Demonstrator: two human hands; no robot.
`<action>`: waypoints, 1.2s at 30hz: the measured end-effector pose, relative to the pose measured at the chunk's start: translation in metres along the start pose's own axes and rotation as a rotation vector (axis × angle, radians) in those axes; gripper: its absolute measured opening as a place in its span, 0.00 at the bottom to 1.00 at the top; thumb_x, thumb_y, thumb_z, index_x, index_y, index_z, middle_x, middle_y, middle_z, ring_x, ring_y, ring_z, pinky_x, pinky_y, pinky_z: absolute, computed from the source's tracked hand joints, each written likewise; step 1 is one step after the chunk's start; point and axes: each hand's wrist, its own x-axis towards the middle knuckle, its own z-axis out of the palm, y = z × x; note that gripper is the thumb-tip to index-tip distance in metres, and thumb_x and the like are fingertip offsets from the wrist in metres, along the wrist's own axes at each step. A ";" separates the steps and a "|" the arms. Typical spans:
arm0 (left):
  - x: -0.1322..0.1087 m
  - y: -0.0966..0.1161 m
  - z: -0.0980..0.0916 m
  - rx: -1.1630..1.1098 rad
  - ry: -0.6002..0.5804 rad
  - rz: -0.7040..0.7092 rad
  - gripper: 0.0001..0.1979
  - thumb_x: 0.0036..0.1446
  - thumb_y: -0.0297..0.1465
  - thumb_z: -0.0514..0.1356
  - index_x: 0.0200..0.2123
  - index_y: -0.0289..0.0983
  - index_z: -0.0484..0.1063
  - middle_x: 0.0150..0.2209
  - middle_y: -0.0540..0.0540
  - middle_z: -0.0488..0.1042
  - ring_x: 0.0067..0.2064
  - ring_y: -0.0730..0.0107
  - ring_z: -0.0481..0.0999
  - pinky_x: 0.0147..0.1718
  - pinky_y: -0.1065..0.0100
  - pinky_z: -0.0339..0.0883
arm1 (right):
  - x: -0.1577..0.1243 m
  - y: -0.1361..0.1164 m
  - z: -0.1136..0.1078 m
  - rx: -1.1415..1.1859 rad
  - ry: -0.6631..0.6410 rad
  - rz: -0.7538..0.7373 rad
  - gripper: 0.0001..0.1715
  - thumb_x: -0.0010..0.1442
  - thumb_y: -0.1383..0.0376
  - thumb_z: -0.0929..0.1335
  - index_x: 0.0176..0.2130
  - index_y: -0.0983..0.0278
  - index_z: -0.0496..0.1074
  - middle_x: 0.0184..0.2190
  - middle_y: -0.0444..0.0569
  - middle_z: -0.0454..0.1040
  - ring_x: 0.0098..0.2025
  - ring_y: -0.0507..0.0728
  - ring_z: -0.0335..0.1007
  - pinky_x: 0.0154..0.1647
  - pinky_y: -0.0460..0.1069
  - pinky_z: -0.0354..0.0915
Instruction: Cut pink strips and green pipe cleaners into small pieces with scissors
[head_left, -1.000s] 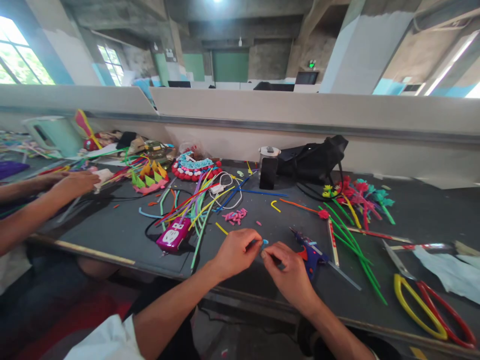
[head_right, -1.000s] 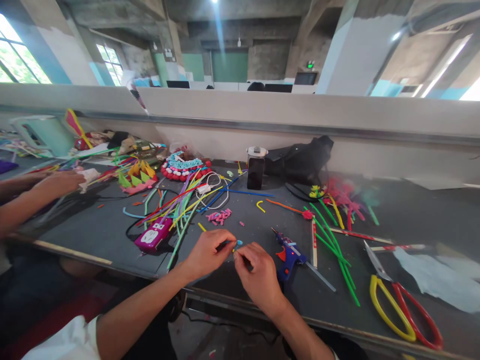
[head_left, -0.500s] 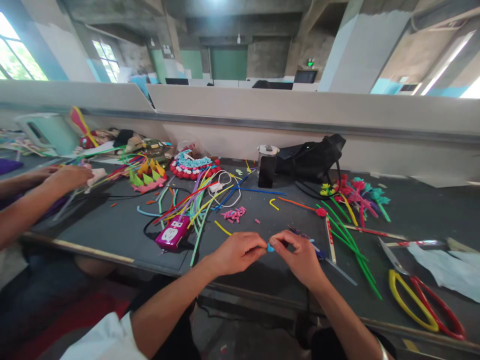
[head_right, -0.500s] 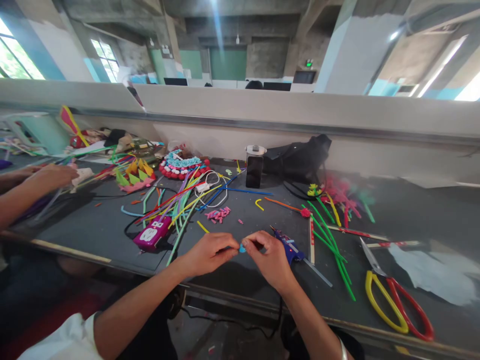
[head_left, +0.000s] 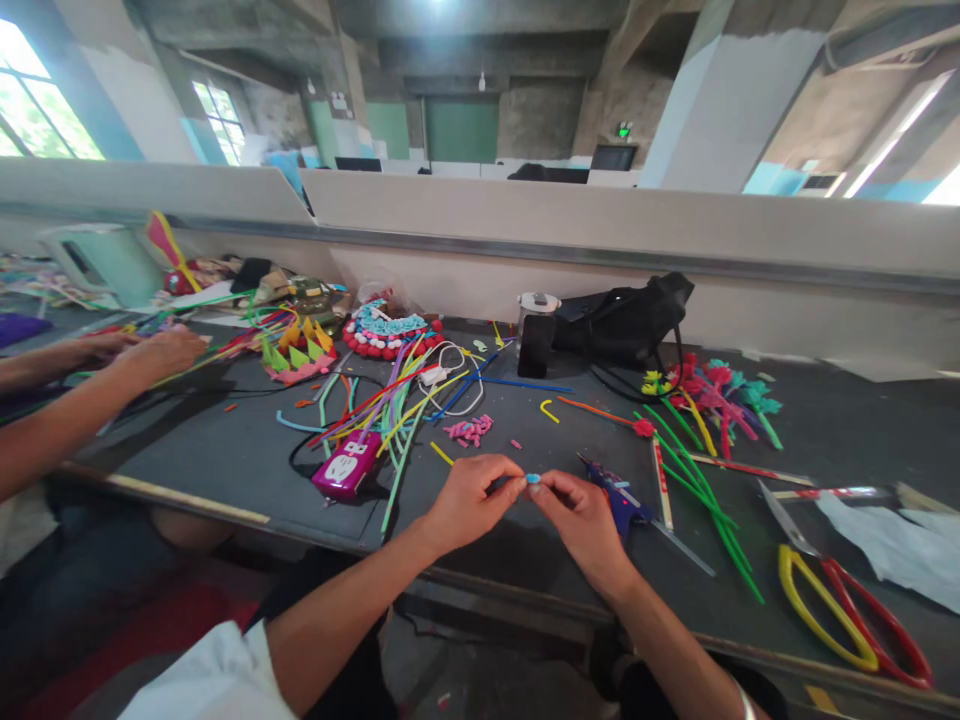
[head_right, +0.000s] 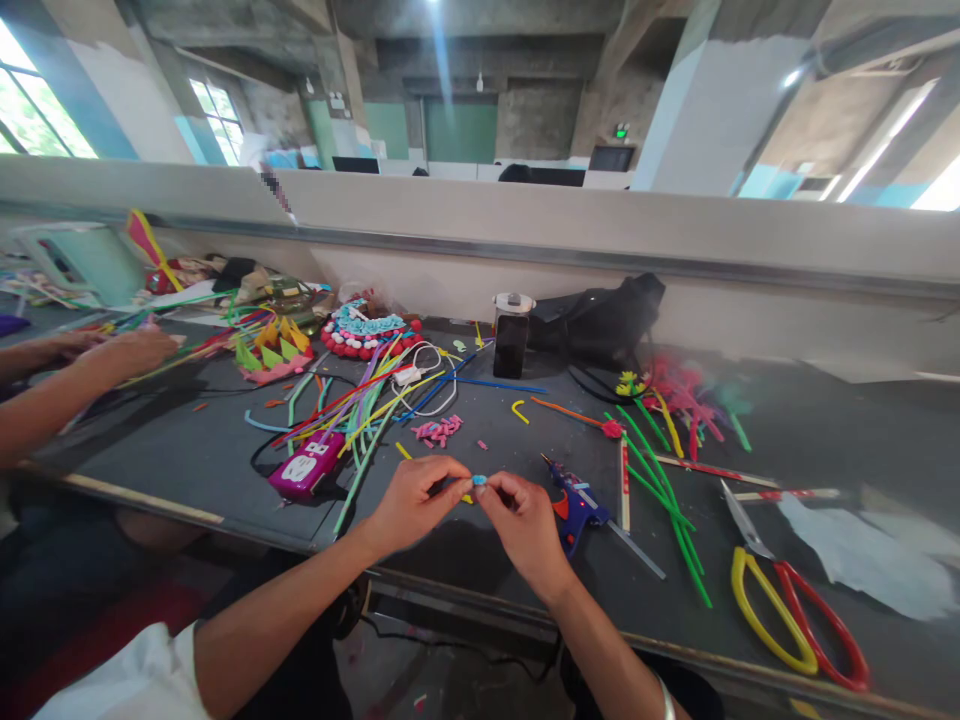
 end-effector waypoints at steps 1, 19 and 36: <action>0.000 -0.002 0.002 0.030 -0.004 -0.013 0.06 0.60 0.29 0.56 0.32 0.36 0.71 0.28 0.49 0.75 0.30 0.74 0.73 0.31 0.73 0.62 | -0.002 0.000 0.003 -0.039 0.010 -0.007 0.15 0.61 0.61 0.65 0.25 0.64 0.69 0.20 0.40 0.63 0.24 0.50 0.57 0.25 0.44 0.54; 0.001 -0.011 -0.011 0.480 -0.352 0.190 0.08 0.61 0.28 0.53 0.31 0.36 0.70 0.27 0.49 0.71 0.28 0.72 0.70 0.24 0.71 0.55 | -0.004 -0.003 -0.010 -0.785 0.043 -0.560 0.10 0.64 0.69 0.63 0.36 0.63 0.74 0.34 0.50 0.74 0.38 0.58 0.64 0.41 0.53 0.56; -0.009 0.001 0.002 0.236 -0.132 0.309 0.11 0.63 0.29 0.51 0.37 0.36 0.74 0.26 0.48 0.72 0.27 0.75 0.70 0.27 0.73 0.59 | -0.003 0.008 -0.007 0.757 -0.378 0.582 0.24 0.46 0.52 0.74 0.25 0.64 0.62 0.20 0.37 0.53 0.19 0.45 0.45 0.20 0.43 0.47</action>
